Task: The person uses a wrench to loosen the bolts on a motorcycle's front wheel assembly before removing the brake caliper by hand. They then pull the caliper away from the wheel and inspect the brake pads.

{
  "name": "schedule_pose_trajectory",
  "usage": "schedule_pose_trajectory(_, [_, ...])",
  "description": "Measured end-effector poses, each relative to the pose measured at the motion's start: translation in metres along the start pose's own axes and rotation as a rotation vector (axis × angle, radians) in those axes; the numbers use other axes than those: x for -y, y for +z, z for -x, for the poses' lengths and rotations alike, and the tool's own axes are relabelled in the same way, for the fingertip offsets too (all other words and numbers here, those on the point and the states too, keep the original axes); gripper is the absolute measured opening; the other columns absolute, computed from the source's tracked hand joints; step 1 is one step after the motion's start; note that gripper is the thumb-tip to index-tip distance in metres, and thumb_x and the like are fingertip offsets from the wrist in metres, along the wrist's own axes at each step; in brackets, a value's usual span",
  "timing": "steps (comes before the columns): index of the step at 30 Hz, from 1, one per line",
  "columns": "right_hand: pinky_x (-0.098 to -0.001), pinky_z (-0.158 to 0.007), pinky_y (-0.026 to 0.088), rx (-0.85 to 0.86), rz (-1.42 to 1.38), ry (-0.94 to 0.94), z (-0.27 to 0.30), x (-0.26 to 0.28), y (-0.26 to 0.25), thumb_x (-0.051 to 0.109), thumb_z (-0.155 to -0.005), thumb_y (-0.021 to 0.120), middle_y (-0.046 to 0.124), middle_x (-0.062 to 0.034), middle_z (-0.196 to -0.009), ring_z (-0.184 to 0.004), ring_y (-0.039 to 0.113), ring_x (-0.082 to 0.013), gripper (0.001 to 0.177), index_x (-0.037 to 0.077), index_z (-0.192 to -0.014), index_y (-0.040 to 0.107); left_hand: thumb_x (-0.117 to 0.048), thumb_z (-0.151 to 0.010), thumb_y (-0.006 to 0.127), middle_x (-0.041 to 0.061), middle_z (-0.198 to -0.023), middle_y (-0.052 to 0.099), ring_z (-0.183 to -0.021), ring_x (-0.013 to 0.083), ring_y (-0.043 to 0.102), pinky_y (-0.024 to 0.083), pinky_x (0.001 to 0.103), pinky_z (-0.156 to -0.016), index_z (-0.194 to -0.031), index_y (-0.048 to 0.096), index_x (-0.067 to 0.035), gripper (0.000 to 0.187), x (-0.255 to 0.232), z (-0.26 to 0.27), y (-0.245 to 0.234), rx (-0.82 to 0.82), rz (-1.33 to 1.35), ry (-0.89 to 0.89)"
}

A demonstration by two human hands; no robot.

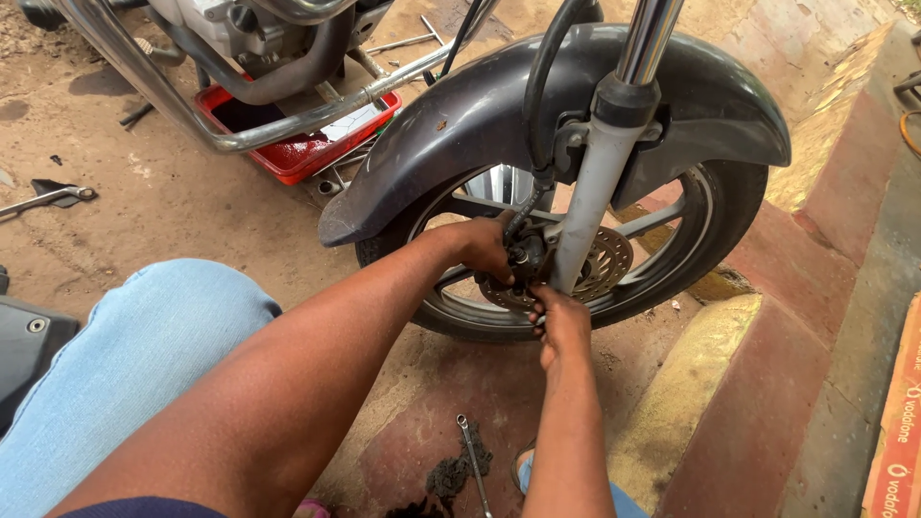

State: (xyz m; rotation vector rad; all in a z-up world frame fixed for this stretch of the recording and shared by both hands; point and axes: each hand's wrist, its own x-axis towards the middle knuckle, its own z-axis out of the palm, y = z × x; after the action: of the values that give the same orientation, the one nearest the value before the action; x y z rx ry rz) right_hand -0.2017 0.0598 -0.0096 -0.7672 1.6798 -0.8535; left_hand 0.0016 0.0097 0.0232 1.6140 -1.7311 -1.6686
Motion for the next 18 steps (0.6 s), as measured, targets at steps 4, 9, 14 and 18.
schedule_pose_trajectory(4, [-0.0267,-0.047,0.034,0.015,-0.022,0.029,0.005,-0.004,-0.015,0.019,-0.086,0.070,0.052,0.0016,-0.060,-0.051,0.049,-0.0110,0.015,0.007,-0.078,0.065,-0.012,-0.070,0.088,0.017,-0.107,0.075,-0.092,0.0259,0.075,0.063,0.038,-0.080,-0.153,0.034,-0.007,0.099,0.008,-0.003,-0.003,-0.042,-0.014,0.126])
schedule_pose_trajectory(9, [-0.0265,-0.046,0.034,0.103,0.170,0.095,0.004,-0.046,-0.042,0.023,-0.085,0.068,0.054,0.0005,-0.058,-0.051,0.052,-0.0112,0.019,0.007,-0.075,0.068,-0.009,-0.069,0.089,0.018,-0.108,0.076,-0.090,0.0241,0.076,0.063,0.035,-0.077,-0.152,0.035,-0.004,0.100,0.004,-0.003,-0.004,-0.037,-0.018,0.129])
schedule_pose_trajectory(14, [-0.0289,-0.042,0.034,0.185,0.214,0.267,-0.015,-0.144,-0.057,0.025,-0.083,0.070,0.059,-0.0042,-0.057,-0.045,0.053,-0.0147,0.021,0.007,-0.072,0.067,0.000,-0.065,0.080,0.019,-0.106,0.072,-0.085,0.0277,0.076,0.066,0.040,-0.072,-0.156,0.022,-0.012,0.109,0.025,-0.013,0.003,0.019,0.386,0.123])
schedule_pose_trajectory(18, [-0.0302,-0.042,0.034,0.176,0.222,0.429,-0.058,-0.295,-0.075,0.024,-0.086,0.070,0.063,-0.0043,-0.061,-0.048,0.056,-0.0146,0.019,0.010,-0.076,0.067,-0.003,-0.064,0.084,0.020,-0.107,0.073,-0.088,0.0256,0.074,0.063,0.039,-0.072,-0.149,0.037,-0.007,0.097,0.012,0.000,0.003,-0.037,0.333,0.154])
